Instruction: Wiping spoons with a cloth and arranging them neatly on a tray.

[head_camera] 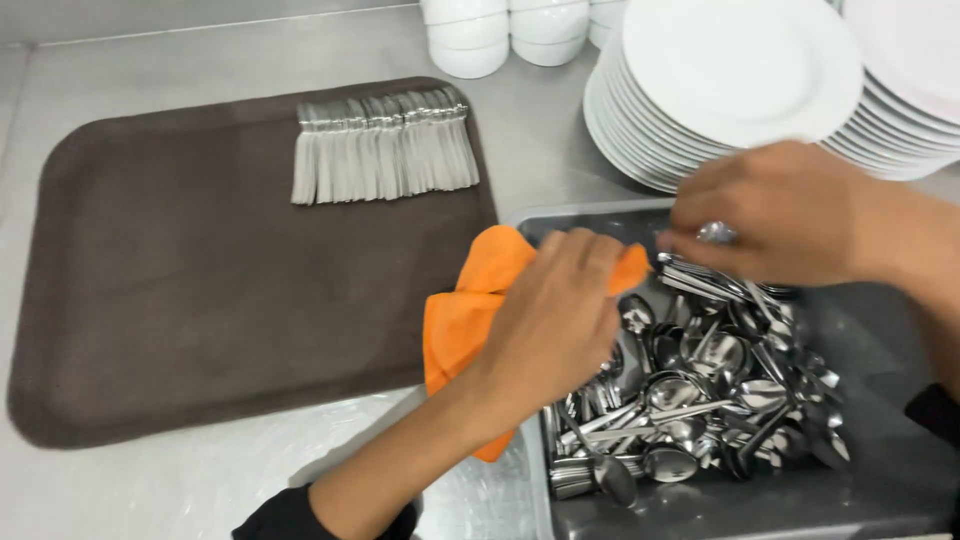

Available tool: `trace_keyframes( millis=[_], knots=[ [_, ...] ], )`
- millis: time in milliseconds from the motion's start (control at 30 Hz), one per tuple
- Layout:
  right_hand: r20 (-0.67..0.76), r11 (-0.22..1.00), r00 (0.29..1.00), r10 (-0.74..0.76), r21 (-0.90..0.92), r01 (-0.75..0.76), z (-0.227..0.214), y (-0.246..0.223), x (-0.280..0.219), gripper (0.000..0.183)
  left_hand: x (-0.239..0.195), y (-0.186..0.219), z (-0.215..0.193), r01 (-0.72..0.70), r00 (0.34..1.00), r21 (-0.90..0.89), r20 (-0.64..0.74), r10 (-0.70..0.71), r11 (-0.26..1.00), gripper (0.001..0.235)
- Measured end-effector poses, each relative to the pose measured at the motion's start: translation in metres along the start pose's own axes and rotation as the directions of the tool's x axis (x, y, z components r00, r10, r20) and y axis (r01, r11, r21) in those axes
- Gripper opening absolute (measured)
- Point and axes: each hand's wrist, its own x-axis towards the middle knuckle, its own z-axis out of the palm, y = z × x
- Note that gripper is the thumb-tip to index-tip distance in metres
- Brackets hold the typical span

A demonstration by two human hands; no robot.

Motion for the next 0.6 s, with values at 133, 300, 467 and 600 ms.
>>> trace_keyframes(
  millis=[133, 300, 467, 600],
  knots=[
    [0.211, 0.912, 0.943, -0.256, 0.376, 0.163, 0.012, -0.015, 0.002, 0.024, 0.0, -0.001, -0.001, -0.02, 0.979, -0.167, -0.203, -0.014, 0.986, 0.039],
    [0.278, 0.943, 0.916, -0.291, 0.244, 0.225, 0.048, -0.019, 0.005, 0.007, -0.003, 0.001, 0.001, 0.092, 0.987, -0.185, -0.115, -0.115, 0.978, 0.047],
    [0.234, 0.902, 0.907, -0.35, 0.346, 0.259, 0.055, -0.029, 0.01, 0.015, -0.003, 0.003, 0.0, 0.206, 0.978, -0.157, 0.031, -0.204, 0.966, 0.038],
    [0.286, 0.922, 0.899, -0.332, 0.3, 0.245, 0.055, -0.046, 0.014, 0.04, -0.005, 0.0, 0.001, 0.057, 0.991, -0.102, -0.112, -0.069, 0.993, 0.011]
  ],
)
